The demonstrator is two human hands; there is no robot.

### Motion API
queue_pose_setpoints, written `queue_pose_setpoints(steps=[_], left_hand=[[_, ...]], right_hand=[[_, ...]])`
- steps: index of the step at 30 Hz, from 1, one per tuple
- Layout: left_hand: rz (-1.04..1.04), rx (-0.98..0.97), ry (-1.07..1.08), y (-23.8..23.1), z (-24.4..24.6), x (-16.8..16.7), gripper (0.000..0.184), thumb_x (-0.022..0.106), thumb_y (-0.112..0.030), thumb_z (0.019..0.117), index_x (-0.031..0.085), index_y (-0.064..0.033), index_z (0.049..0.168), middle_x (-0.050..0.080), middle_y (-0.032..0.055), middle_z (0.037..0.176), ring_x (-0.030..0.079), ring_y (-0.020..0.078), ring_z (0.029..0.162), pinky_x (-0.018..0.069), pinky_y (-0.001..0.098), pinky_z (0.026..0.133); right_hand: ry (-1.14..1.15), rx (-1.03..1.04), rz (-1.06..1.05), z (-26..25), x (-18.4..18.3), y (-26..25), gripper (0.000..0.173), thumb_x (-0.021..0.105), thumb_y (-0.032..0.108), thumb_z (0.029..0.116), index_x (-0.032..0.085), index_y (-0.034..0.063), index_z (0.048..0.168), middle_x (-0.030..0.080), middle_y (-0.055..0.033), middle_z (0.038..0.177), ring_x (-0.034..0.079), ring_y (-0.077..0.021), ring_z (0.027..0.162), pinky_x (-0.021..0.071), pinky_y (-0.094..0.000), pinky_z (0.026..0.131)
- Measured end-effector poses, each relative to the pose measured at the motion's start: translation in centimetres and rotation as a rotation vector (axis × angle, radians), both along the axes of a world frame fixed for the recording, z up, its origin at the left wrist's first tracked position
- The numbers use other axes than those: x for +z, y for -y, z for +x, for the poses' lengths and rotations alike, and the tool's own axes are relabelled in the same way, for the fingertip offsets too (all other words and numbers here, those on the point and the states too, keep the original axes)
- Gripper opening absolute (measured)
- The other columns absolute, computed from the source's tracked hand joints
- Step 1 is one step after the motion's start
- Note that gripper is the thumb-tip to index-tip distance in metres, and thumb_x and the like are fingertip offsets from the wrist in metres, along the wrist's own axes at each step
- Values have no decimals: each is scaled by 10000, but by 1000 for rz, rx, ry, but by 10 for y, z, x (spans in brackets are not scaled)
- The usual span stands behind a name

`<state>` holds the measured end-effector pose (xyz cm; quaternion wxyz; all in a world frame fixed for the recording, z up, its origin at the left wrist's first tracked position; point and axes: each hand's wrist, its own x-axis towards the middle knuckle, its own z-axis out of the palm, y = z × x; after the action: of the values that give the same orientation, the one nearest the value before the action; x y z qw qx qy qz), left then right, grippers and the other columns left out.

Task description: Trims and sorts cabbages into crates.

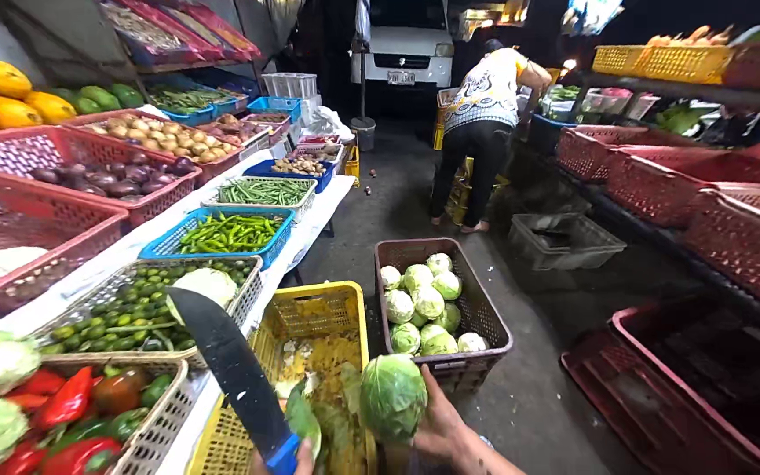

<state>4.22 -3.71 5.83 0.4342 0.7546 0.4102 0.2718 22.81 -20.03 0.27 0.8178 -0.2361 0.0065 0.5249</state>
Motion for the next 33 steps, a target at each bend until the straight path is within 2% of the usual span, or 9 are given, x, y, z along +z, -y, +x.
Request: queue_pose_setpoints(steps=[5, 8, 11, 14, 20, 24, 28, 30, 33], left_hand=[[-201, -62, -65, -20, 7, -49, 455, 685, -331, 980, 625, 49, 1224, 717, 144, 945, 707, 211, 838, 598, 468, 807], [-242, -68, -164, -37, -3, -79, 420, 603, -353, 1023, 629, 20, 1215, 723, 127, 976, 711, 219, 896, 586, 469, 853], [-109, -117, -263, -44, -10, -98, 397, 635, -352, 997, 654, -2, 1183, 722, 128, 940, 712, 251, 866, 578, 522, 836], [-71, -104, -256, -43, -16, -111, 339, 652, -347, 984, 679, -29, 1097, 699, 95, 859, 690, 221, 783, 578, 489, 767], [-222, -93, -269, -50, -14, -117, 344, 611, -341, 1008, 665, -37, 1158, 738, 86, 924, 725, 208, 861, 594, 471, 844], [-330, -148, -154, -33, -13, -86, 326, 654, -220, 993, 601, -15, 1240, 750, 58, 915, 744, 167, 785, 640, 383, 770], [-264, -177, 213, 1, -11, -20, 339, 766, -187, 905, 612, 10, 1135, 716, 33, 814, 672, 135, 582, 608, 316, 542], [-144, -198, 304, 4, -6, 8, 389, 827, -244, 857, 630, -21, 1109, 733, -7, 860, 666, 80, 623, 594, 268, 565], [-24, -182, 158, -4, -6, 31, 443, 858, -398, 812, 699, -71, 1066, 730, -33, 881, 652, 37, 685, 575, 236, 637]], right_hand=[[121, -161, -75, 13, 47, 1, 689, 413, 726, 955, 537, 162, 1329, 697, -112, 1188, 685, -266, 1076, 595, -508, 876], [102, -173, -41, 19, 53, 2, 701, 610, 568, 908, 433, 149, 1442, 581, -176, 1366, 591, -342, 1239, 512, -587, 1011], [109, -204, -35, 19, 61, -4, 647, 569, 496, 972, 397, 134, 1480, 520, -212, 1437, 546, -380, 1302, 474, -617, 1059], [47, -198, -59, 10, 67, -14, 636, 483, 519, 1029, 356, 134, 1519, 481, -238, 1477, 541, -424, 1309, 488, -631, 1046], [-44, -90, -158, -4, 73, -33, 774, 428, 688, 985, 312, 179, 1557, 468, -220, 1500, 556, -424, 1299, 534, -594, 1003], [-4, -30, -228, -14, 69, -33, 780, 417, 692, 988, 304, 172, 1558, 473, -210, 1500, 566, -408, 1293, 550, -570, 992], [210, 19, -342, -18, 61, -30, 734, 374, 669, 1014, 329, 160, 1540, 531, -198, 1444, 603, -376, 1245, 558, -560, 977], [336, 65, -363, -18, 56, -28, 725, 450, 639, 1005, 351, 138, 1520, 583, -205, 1376, 649, -367, 1175, 589, -544, 929], [457, 133, -321, -24, 46, -26, 689, 565, 556, 995, 429, 40, 1430, 657, -219, 1239, 696, -348, 1075, 614, -545, 880]])
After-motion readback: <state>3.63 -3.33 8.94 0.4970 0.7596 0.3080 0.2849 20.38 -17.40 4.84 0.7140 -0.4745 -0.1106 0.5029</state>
